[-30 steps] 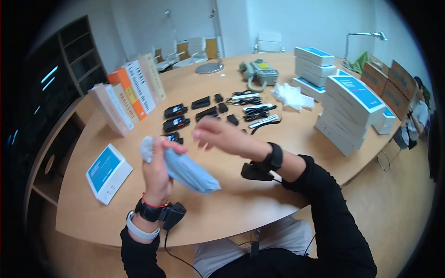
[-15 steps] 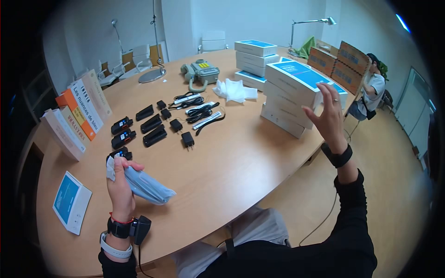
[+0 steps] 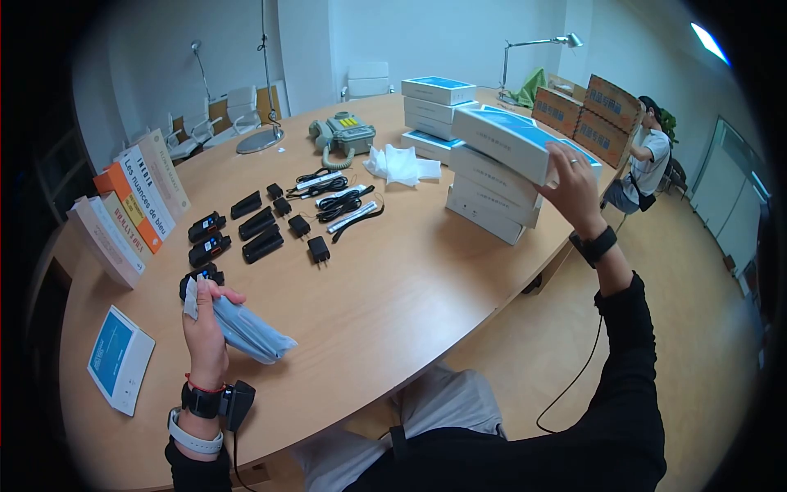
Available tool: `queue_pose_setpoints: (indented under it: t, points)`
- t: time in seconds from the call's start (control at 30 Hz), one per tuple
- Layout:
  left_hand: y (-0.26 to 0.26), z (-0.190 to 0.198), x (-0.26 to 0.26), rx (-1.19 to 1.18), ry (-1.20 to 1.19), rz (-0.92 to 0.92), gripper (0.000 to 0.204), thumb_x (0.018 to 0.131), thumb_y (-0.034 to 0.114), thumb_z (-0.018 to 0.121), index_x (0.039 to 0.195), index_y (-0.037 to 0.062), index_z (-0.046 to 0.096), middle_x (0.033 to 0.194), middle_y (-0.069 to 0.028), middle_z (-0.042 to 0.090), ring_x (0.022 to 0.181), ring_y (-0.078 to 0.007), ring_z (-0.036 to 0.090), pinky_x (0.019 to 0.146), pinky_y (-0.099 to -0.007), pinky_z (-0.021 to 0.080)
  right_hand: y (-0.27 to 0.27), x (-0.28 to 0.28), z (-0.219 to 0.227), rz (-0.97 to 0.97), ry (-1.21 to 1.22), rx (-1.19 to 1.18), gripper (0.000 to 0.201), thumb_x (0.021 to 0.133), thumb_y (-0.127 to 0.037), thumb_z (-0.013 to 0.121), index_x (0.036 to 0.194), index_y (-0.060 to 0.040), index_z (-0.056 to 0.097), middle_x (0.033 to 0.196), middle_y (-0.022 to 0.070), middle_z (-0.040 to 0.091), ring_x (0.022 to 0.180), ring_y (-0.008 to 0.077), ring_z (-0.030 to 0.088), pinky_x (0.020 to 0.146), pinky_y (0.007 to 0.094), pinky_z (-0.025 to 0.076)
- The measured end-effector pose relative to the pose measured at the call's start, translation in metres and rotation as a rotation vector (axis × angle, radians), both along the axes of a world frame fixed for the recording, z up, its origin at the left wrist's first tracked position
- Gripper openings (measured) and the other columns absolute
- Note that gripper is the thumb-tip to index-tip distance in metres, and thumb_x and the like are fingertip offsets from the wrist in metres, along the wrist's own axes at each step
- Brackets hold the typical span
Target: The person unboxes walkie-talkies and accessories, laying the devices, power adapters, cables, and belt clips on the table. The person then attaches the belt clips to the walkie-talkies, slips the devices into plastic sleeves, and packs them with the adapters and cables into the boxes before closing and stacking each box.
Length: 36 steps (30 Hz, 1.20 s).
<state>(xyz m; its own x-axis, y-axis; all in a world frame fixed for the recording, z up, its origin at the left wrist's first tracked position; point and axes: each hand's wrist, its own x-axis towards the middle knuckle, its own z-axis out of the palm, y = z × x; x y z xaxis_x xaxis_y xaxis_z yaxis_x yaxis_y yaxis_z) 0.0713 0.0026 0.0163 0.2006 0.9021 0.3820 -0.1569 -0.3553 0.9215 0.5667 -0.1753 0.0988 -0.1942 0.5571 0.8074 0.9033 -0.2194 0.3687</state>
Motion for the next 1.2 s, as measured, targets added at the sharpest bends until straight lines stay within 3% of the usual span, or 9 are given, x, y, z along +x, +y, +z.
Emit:
queue_pose_setpoints:
  t: [0.17,0.37,0.63,0.77,0.87,1.0,1.03,1.1,1.2]
  points:
    - [0.005,0.007,-0.009,0.028,-0.017,0.030,0.027,0.099,0.033,0.037,0.086,0.0109,0.045,0.075,-0.0076,0.060,0.072,-0.0132,0.057,0.067,-0.0276,0.047,-0.033,-0.088,0.023,0.259,-0.144,0.196,0.059,0.062,-0.022,0.079,0.111,-0.0037,0.052,0.103,0.0137,0.059,0.095,0.0340,0.057,0.083,0.0434,0.048]
    - [0.033,0.016,-0.039,0.177,-0.101,0.197,0.025,0.099,0.030,0.040,0.087,0.0094,0.049,0.078,-0.0098,0.062,0.079,-0.0166,0.059,0.075,-0.0303,0.047,-0.027,-0.201,-0.032,0.736,-0.362,-0.124,0.012,0.073,-0.007,0.061,0.083,-0.0043,0.056,0.082,0.0090,0.057,0.084,0.0219,0.058,0.073,0.0333,0.051]
    - [0.040,0.023,-0.051,0.210,-0.089,0.277,0.024,0.098,0.028,0.041,0.089,0.0084,0.050,0.078,-0.0114,0.063,0.079,-0.0175,0.060,0.074,-0.0305,0.047,-0.008,-0.288,-0.097,1.118,-0.248,-0.456,0.034,0.079,-0.019,0.052,0.102,0.0061,0.054,0.092,0.0181,0.059,0.088,0.0285,0.059,0.078,0.0414,0.052]
    - [0.035,0.032,-0.058,0.215,-0.065,0.335,0.024,0.098,0.029,0.040,0.088,0.0092,0.049,0.079,-0.0110,0.064,0.080,-0.0174,0.060,0.076,-0.0297,0.046,0.005,-0.285,-0.052,1.264,0.059,-0.684,0.029,0.071,-0.011,0.057,0.094,0.0076,0.058,0.088,0.0171,0.061,0.084,0.0267,0.062,0.074,0.0340,0.053]
    - [0.030,0.055,-0.081,0.325,-0.102,0.410,0.024,0.099,0.029,0.039,0.089,0.0097,0.050,0.081,-0.0109,0.064,0.083,-0.0178,0.059,0.079,-0.0304,0.045,0.029,-0.294,-0.009,1.266,0.180,-0.655,0.012,0.071,-0.011,0.060,0.071,-0.0032,0.052,0.063,0.0071,0.048,0.058,0.0228,0.054,0.048,0.0345,0.044]
    - [-0.007,0.092,-0.115,0.498,-0.283,0.501,0.025,0.099,0.028,0.037,0.088,0.0101,0.049,0.084,-0.0123,0.064,0.083,-0.0186,0.058,0.081,-0.0325,0.045,0.080,-0.319,0.059,1.030,0.196,-0.687,0.026,0.079,-0.024,0.063,0.069,-0.0003,0.063,0.062,0.0141,0.060,0.061,0.0325,0.061,0.058,0.0399,0.051]
    - [-0.021,0.097,-0.122,0.527,-0.292,0.509,0.025,0.099,0.029,0.037,0.088,0.0100,0.049,0.086,-0.0126,0.063,0.084,-0.0197,0.058,0.083,-0.0332,0.044,0.102,-0.326,0.065,1.063,0.134,-0.619,0.024,0.073,-0.023,0.069,0.087,-0.0038,0.067,0.073,0.0153,0.064,0.063,0.0336,0.061,0.061,0.0382,0.050]
    - [-0.049,0.104,-0.134,0.549,-0.306,0.301,0.026,0.100,0.028,0.036,0.086,0.0095,0.048,0.078,-0.0092,0.059,0.084,-0.0213,0.056,0.085,-0.0343,0.042,0.123,-0.344,0.083,1.006,0.149,-0.666,0.030,0.074,-0.026,0.069,0.094,-0.0031,0.068,0.084,0.0185,0.066,0.074,0.0340,0.063,0.071,0.0379,0.050]
    - [-0.089,0.104,-0.118,0.550,-0.245,0.299,0.027,0.100,0.029,0.034,0.084,0.0104,0.045,0.072,-0.0068,0.055,0.079,-0.0194,0.055,0.080,-0.0342,0.042,0.156,-0.361,0.090,1.045,0.105,-0.575,0.032,0.075,-0.028,0.068,0.094,-0.0026,0.068,0.083,0.0186,0.066,0.077,0.0337,0.063,0.073,0.0383,0.051]
